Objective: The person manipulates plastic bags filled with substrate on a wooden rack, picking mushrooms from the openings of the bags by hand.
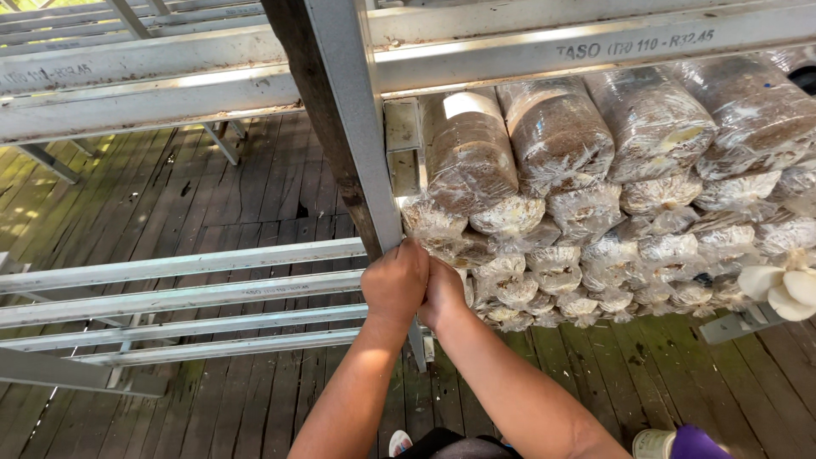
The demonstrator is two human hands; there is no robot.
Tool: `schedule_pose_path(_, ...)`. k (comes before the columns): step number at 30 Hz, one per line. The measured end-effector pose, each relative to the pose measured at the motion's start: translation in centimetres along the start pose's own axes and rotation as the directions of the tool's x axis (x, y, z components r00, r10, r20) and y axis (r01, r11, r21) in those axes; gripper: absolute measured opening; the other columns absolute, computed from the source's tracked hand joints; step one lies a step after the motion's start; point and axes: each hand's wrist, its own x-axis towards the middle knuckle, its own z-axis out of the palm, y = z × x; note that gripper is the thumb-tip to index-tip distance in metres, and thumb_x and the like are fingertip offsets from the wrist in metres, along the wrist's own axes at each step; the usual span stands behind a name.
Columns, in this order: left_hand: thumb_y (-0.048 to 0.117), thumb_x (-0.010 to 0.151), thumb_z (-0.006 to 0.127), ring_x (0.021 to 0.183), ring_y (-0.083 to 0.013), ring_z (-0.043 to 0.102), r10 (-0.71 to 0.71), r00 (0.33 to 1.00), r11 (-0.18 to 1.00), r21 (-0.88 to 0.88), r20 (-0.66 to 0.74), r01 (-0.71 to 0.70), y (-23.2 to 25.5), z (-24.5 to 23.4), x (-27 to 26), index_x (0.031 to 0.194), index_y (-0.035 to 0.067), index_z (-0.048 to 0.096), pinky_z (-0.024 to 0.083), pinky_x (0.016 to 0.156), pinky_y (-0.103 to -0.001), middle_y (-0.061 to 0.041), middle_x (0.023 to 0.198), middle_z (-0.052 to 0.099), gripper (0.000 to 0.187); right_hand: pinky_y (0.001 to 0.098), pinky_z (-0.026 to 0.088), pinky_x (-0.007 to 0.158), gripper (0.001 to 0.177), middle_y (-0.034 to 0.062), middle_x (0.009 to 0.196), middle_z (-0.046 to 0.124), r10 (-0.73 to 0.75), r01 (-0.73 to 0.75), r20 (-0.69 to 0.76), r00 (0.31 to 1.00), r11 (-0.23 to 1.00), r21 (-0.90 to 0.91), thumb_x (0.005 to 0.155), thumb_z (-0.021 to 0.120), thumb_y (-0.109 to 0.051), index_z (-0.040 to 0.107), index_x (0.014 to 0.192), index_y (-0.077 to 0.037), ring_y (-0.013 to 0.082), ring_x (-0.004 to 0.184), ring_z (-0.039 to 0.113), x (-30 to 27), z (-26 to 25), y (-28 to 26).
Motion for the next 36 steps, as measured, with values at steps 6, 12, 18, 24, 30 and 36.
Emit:
schedule_pose_path(6,0.033,0.097,0.068,0.049,-0.016,0.065,-0.178,0.976,0.973,-0.128,0.128,0.194,1.0,-2.7,0.0,0.09,0.018,0.074,0.052,0.045,-0.029,0.004,0.058,0.059,0.018,0.0235,0.026,0.037,0.03,0.0092,0.054,0.051,-0.124,0.127,-0.122,0.985,0.992,0.019,0.094,0.073,-0.023,0.063,0.071,-0.005,0.0186,0.038,0.042,-0.3,-0.4,0.1)
schedule_pose_path(12,0.036,0.107,0.053,0.043,-0.0194,0.063,-0.304,0.45,0.281,-0.372,0.84,0.885,1.7,0.2,-3.6,0.085,0.009,0.078,0.052,0.046,-0.033,-0.004,0.046,0.06,0.043,0.0246,0.038,0.034,0.019,0.0108,0.065,0.058,-0.271,0.249,-0.204,0.941,0.96,-0.13,0.092,0.075,-0.017,0.068,0.084,-0.001,0.018,0.041,0.05,0.8,-1.9,-0.6)
schedule_pose_path(18,0.026,0.103,0.062,0.042,-0.0225,0.057,-0.493,0.149,-0.468,-0.406,0.857,0.785,4.2,8.7,-9.1,0.081,0.004,0.078,0.046,0.039,-0.034,-0.017,0.055,0.06,0.034,0.0296,0.038,0.028,0.017,0.0136,0.056,0.055,-0.372,0.326,-0.254,0.893,0.922,-0.208,0.084,0.077,-0.011,0.069,0.072,0.0,0.0202,0.034,0.05,4.6,-3.2,0.8)
schedule_pose_path(24,0.019,0.105,0.055,0.032,-0.0164,0.052,-0.546,0.224,-0.408,-0.49,0.807,0.77,5.0,6.3,-7.7,0.061,0.01,0.069,0.041,0.032,-0.027,-0.013,0.043,0.054,0.048,0.0335,0.048,0.034,0.02,0.0183,0.061,0.063,-0.46,0.348,-0.27,0.846,0.859,-0.375,0.085,0.078,-0.018,0.075,0.08,0.001,0.0235,0.039,0.057,7.0,-6.4,2.6)
schedule_pose_path(30,0.033,0.106,0.065,0.032,-0.0141,0.039,-0.268,0.163,-0.535,-0.288,0.949,0.794,6.1,4.1,-5.9,0.093,0.001,0.079,0.03,0.038,-0.032,-0.006,0.042,0.047,0.037,0.0336,0.048,0.054,0.015,0.0073,0.058,0.062,-0.739,0.423,-0.236,0.631,0.583,-0.694,0.084,0.079,-0.024,0.079,0.08,-0.01,0.0162,0.054,0.059,-1.5,-1.4,-2.5)
schedule_pose_path(36,0.017,0.105,0.061,0.036,-0.0139,0.041,-0.22,0.089,-0.633,-0.212,0.971,0.744,5.5,2.3,-3.2,0.093,-0.003,0.074,0.03,0.042,-0.033,-0.005,0.046,0.045,0.026,0.0397,0.053,0.067,0.02,0.0162,0.063,0.066,-0.859,0.427,-0.114,0.5,0.359,-0.83,0.089,0.073,-0.018,0.077,0.073,-0.007,0.0304,0.068,0.069,1.0,-3.6,-1.2)
